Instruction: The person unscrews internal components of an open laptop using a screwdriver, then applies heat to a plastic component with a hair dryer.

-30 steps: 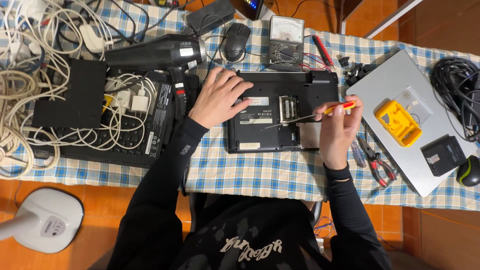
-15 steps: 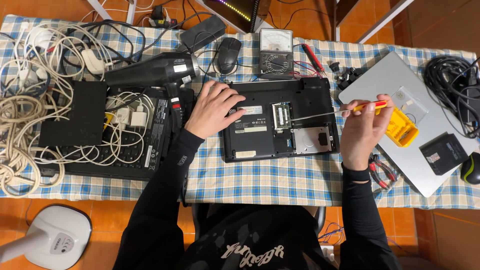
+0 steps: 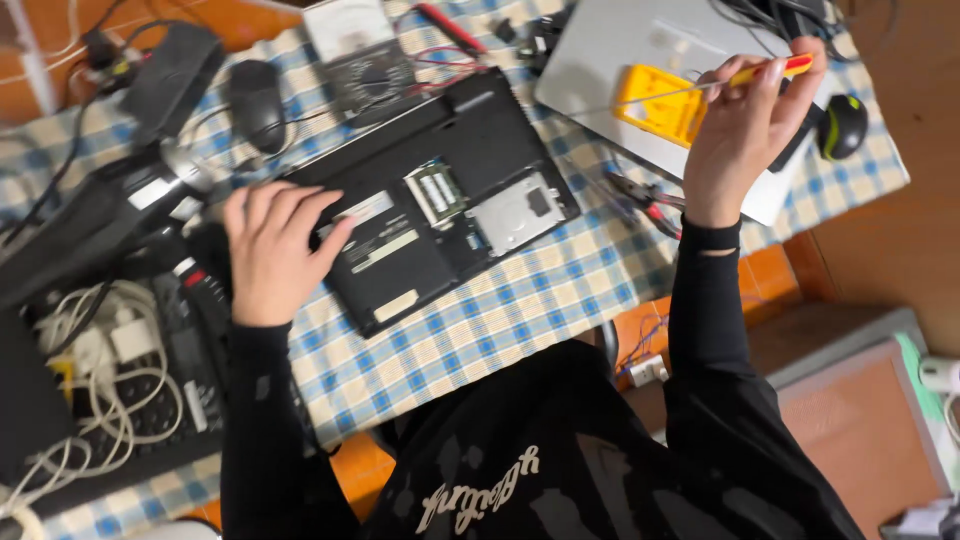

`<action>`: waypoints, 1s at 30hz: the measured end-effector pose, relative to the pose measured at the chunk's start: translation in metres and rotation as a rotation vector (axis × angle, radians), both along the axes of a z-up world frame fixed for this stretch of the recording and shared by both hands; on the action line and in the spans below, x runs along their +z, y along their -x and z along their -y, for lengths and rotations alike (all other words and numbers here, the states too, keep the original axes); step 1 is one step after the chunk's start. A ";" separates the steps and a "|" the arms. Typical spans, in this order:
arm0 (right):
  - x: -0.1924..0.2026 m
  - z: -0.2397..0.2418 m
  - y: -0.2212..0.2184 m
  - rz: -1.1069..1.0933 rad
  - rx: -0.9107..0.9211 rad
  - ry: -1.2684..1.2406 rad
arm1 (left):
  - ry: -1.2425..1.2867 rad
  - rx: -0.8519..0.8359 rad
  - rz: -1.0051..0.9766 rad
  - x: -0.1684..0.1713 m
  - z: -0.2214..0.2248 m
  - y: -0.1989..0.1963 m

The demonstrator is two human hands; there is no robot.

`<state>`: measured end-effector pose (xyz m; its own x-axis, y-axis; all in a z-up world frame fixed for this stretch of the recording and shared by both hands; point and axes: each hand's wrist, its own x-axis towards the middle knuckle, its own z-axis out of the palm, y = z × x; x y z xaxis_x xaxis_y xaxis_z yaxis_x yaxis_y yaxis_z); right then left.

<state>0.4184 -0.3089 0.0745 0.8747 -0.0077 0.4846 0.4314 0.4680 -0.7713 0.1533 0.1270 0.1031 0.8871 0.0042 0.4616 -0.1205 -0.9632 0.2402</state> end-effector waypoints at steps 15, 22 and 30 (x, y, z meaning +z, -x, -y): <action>-0.041 0.096 -0.033 -0.006 -0.255 0.103 | -0.030 0.018 -0.051 -0.016 0.001 -0.007; -0.033 0.101 -0.018 0.027 -0.356 0.207 | -0.051 0.031 -0.074 -0.022 -0.003 -0.007; -0.032 0.099 -0.016 0.047 -0.378 0.191 | -0.038 0.031 -0.073 -0.022 -0.002 -0.007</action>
<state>0.4345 -0.4082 0.0423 0.8042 -0.2303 0.5480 0.5823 0.1205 -0.8040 0.1602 0.1294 0.0812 0.9182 0.0157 0.3958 -0.0740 -0.9748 0.2103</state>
